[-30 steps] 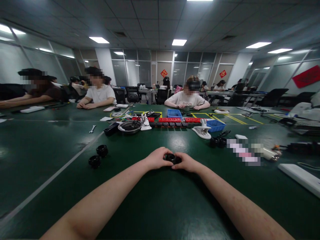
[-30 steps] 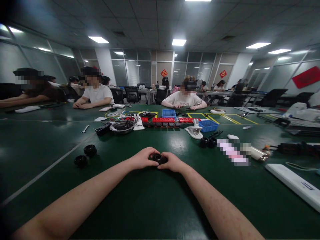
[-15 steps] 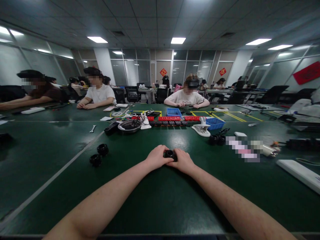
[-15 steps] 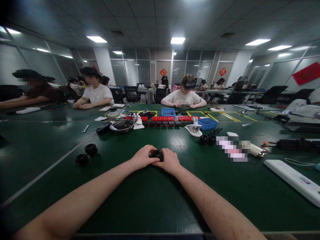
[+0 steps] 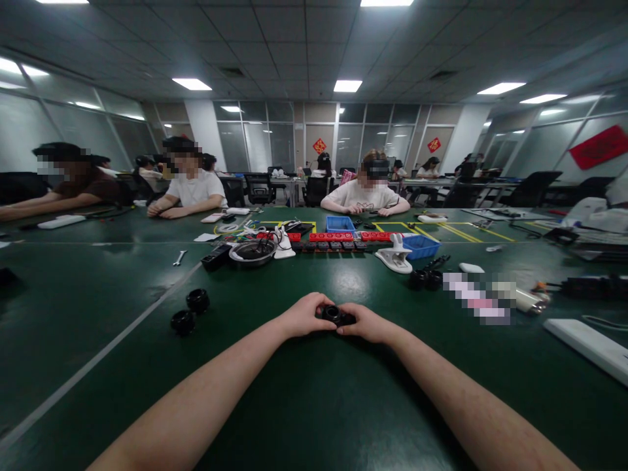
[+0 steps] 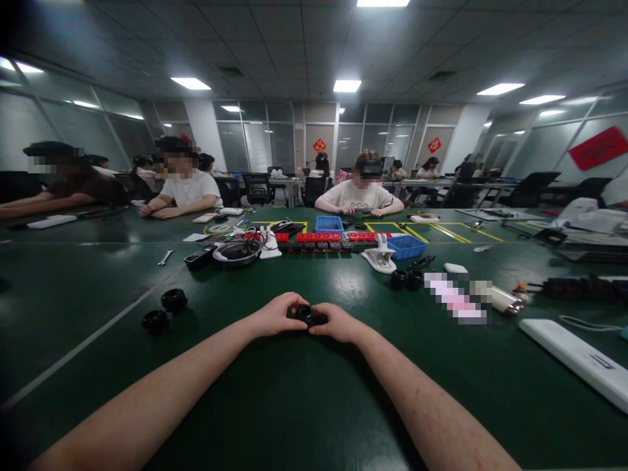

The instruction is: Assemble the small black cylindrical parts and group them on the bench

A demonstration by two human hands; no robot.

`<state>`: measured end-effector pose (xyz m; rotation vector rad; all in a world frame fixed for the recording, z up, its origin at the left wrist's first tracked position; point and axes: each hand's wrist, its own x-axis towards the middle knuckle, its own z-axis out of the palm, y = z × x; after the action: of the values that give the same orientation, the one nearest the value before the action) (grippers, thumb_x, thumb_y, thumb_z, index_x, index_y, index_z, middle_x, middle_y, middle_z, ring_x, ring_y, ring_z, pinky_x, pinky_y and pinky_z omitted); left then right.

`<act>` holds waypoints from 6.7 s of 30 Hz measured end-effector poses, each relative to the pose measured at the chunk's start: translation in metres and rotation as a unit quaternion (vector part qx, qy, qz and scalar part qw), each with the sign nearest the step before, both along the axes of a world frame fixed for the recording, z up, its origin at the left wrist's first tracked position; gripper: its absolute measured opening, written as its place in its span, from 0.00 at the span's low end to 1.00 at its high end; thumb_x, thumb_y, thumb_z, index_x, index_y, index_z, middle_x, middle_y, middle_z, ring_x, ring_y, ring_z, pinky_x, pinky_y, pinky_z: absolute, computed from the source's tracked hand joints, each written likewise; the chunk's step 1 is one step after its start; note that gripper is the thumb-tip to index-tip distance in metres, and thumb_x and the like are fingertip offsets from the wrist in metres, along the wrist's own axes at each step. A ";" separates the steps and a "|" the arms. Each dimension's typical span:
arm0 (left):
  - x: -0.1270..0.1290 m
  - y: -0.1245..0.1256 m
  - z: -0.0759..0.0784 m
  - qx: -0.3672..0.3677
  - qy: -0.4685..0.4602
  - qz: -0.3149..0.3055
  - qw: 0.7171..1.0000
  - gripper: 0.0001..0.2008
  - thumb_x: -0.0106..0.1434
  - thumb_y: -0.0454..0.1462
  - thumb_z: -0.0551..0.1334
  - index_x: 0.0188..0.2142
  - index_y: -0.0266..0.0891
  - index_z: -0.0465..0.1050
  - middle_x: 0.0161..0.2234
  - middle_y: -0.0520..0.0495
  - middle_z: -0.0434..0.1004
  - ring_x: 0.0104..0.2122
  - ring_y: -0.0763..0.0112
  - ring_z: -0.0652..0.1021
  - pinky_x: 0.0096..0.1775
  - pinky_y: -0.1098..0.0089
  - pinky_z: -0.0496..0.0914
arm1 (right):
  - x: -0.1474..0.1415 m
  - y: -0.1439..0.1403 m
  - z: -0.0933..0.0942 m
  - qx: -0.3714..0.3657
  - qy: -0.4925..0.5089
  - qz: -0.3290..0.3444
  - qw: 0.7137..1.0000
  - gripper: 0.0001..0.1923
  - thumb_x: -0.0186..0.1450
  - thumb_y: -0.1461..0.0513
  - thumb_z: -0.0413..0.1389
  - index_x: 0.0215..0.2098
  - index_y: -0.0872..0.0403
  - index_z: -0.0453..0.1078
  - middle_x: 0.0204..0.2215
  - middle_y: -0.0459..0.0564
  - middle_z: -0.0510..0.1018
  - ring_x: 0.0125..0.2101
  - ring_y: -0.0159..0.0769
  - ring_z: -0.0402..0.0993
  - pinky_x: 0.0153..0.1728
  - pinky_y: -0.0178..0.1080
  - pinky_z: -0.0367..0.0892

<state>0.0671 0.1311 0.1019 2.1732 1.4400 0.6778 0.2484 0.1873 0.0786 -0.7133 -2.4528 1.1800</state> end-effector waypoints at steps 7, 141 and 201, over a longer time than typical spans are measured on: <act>0.000 0.001 -0.001 -0.004 -0.003 0.002 1.000 0.20 0.46 0.44 0.63 0.38 0.39 0.66 0.33 0.50 0.65 0.31 0.71 0.68 0.31 0.73 0.63 | 0.000 0.003 -0.005 0.013 -0.017 -0.030 0.999 0.13 0.49 0.62 0.58 0.33 0.57 0.66 0.25 0.43 0.67 0.27 0.30 0.62 0.27 0.32 0.57; 0.003 -0.001 -0.004 -0.030 -0.027 -0.003 0.999 0.21 0.45 0.43 0.63 0.38 0.38 0.65 0.33 0.50 0.64 0.31 0.71 0.67 0.31 0.73 0.63 | 0.003 -0.004 0.010 -0.016 -0.018 0.032 0.999 0.16 0.50 0.65 0.57 0.38 0.57 0.66 0.30 0.45 0.70 0.31 0.33 0.65 0.33 0.35 0.61; 0.020 -0.007 -0.009 -0.003 -0.007 0.152 0.988 0.21 0.43 0.47 0.63 0.35 0.38 0.64 0.34 0.49 0.65 0.32 0.68 0.69 0.30 0.72 0.63 | -0.015 -0.014 -0.009 0.189 -0.129 -0.211 0.950 0.18 0.46 0.53 0.58 0.29 0.56 0.61 0.25 0.45 0.69 0.25 0.32 0.64 0.22 0.31 0.52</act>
<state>0.0873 0.1239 0.0925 1.9579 1.7833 0.7871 0.2338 0.1732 0.0699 -1.2474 -2.4430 0.4637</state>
